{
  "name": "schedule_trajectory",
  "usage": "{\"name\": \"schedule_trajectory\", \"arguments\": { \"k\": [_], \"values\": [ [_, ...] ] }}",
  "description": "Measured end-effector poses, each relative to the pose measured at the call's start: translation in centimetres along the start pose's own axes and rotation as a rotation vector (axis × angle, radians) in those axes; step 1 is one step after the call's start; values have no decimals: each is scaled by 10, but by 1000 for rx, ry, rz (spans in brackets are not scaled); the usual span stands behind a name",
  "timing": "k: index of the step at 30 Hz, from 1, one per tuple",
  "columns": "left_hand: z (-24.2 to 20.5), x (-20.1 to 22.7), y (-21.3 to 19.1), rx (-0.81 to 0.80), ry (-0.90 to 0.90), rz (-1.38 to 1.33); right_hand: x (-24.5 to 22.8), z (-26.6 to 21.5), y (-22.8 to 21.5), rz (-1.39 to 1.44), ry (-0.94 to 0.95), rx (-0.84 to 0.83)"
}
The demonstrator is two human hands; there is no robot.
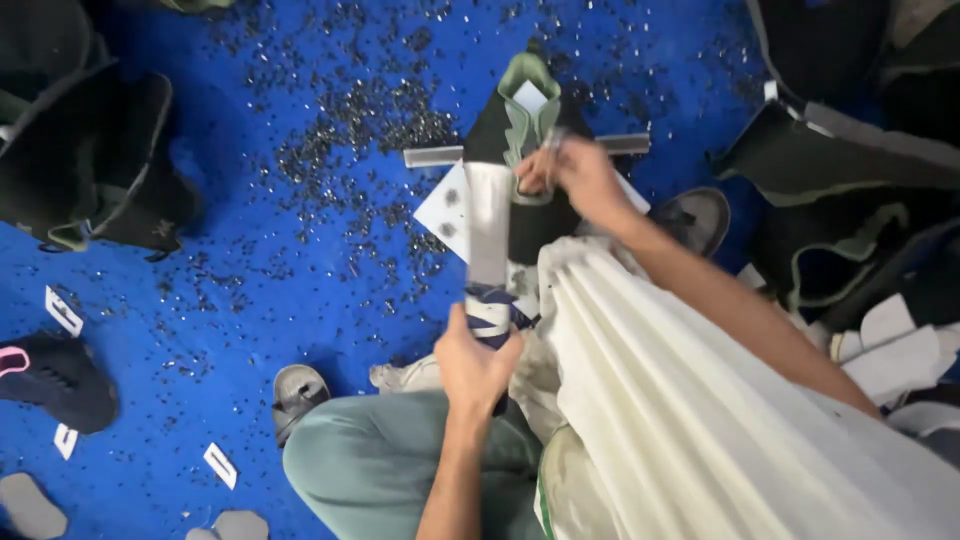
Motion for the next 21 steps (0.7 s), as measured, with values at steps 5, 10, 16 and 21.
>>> {"name": "schedule_trajectory", "arguments": {
  "k": [5, 10, 16, 21],
  "values": [
    [-27, 59, -54, 124, 43, -167, 10, 22, -14, 413, 123, 9],
    [-41, 138, -97, 205, 720, -653, 5, 12, 1, 211, 30, -78],
    [23, -1, 27, -25, 41, 197, -47, -5, 2, -357, -117, -59],
    [-13, 48, -23, 122, 106, -86, 4, 18, -13, 241, 7, 57]
  ]
}}
Point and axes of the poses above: each hand's wrist, its own z-axis towards the middle knuckle, its own y-axis out of the palm, x = y × z, the point moved 5 cm from there along z, towards the middle knuckle, and after that the axes turned 10 degrees about -x, right-handed, at the moved point
